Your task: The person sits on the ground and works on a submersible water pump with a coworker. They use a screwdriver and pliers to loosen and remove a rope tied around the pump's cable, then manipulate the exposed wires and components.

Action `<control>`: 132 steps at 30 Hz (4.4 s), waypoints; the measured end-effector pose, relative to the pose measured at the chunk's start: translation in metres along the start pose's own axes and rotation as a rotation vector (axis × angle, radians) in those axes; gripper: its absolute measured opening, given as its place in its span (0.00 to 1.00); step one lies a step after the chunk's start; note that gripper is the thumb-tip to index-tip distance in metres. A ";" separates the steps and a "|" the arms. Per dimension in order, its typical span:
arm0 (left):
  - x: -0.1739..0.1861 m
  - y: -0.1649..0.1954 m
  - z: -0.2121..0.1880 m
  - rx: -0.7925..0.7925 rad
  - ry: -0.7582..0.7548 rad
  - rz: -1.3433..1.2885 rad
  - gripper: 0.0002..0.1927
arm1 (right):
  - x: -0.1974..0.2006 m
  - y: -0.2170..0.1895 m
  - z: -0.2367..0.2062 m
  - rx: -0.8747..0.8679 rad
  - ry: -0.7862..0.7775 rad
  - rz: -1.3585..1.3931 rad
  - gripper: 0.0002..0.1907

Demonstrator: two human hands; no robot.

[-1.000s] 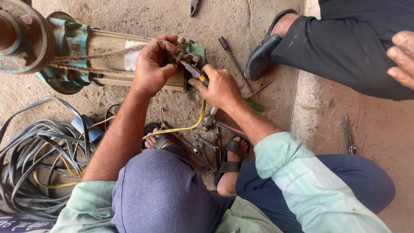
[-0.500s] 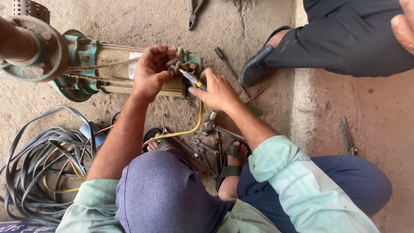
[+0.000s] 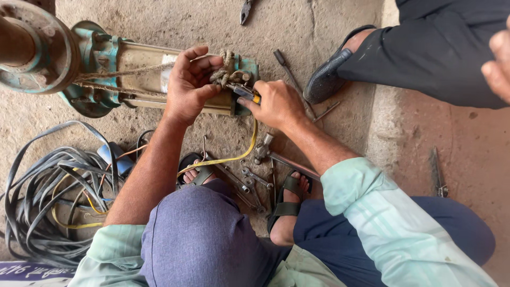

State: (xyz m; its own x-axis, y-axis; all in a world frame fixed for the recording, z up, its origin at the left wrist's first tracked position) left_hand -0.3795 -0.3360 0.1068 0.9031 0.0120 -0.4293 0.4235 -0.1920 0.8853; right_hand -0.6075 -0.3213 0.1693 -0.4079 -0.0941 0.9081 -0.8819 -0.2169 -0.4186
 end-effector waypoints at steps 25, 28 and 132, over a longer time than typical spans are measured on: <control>-0.025 0.026 -0.031 -0.415 0.146 1.023 0.33 | -0.056 0.092 -0.123 -0.440 0.215 0.043 0.25; -0.027 0.028 -0.016 -0.336 0.101 0.835 0.23 | -0.040 0.056 -0.082 -0.282 0.317 0.307 0.20; -0.037 0.023 0.005 -0.498 0.336 1.079 0.17 | -0.087 0.065 -0.097 -0.516 0.112 0.740 0.21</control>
State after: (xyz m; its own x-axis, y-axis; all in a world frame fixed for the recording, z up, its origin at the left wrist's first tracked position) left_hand -0.4040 -0.3457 0.1421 0.7499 0.3444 0.5649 -0.6347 0.1335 0.7612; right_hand -0.6520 -0.2328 0.0624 -0.9089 0.0643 0.4121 -0.3711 0.3265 -0.8693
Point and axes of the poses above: each hand's wrist, its own z-axis towards the middle knuckle, its own x-axis out of the back of the hand, y = z × x, the point moved 1 cm from there along z, towards the middle knuckle, and after that the axes turned 10 degrees about y, right-handed, at the moved point
